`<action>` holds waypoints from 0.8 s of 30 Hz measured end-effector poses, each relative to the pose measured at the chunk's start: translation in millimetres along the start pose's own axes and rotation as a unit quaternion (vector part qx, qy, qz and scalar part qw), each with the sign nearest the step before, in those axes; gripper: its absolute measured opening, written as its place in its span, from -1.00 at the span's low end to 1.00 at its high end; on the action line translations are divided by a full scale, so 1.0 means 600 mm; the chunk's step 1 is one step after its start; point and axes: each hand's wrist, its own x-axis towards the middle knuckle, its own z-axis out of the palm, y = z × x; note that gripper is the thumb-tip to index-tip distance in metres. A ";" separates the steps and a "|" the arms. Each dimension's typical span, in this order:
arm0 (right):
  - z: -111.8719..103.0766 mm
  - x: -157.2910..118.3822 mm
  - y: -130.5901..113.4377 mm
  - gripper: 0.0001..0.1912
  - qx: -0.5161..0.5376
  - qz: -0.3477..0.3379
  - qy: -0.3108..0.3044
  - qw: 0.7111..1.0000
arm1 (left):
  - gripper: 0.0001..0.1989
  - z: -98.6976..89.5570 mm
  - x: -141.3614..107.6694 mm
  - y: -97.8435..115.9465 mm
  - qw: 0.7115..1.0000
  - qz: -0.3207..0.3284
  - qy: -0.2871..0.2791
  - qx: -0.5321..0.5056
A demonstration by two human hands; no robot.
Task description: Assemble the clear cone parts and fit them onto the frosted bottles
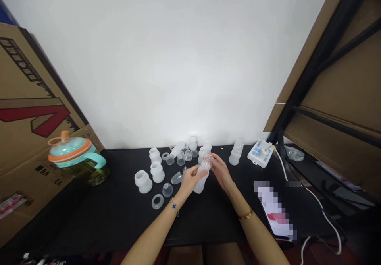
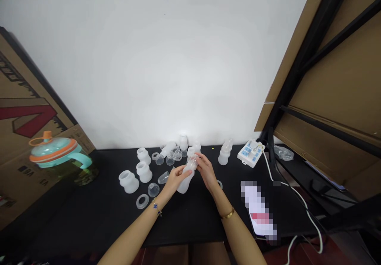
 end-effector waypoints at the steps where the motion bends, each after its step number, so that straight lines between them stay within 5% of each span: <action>1: 0.000 0.000 0.000 -0.58 0.000 -0.001 -0.002 1.000 | -0.52 -0.001 0.000 -0.001 1.000 0.000 -0.007 -0.001; 24: 0.009 -0.008 0.003 -0.53 -0.010 -0.027 -0.011 1.000 | -0.59 0.003 -0.008 0.013 1.000 0.026 0.005 -0.017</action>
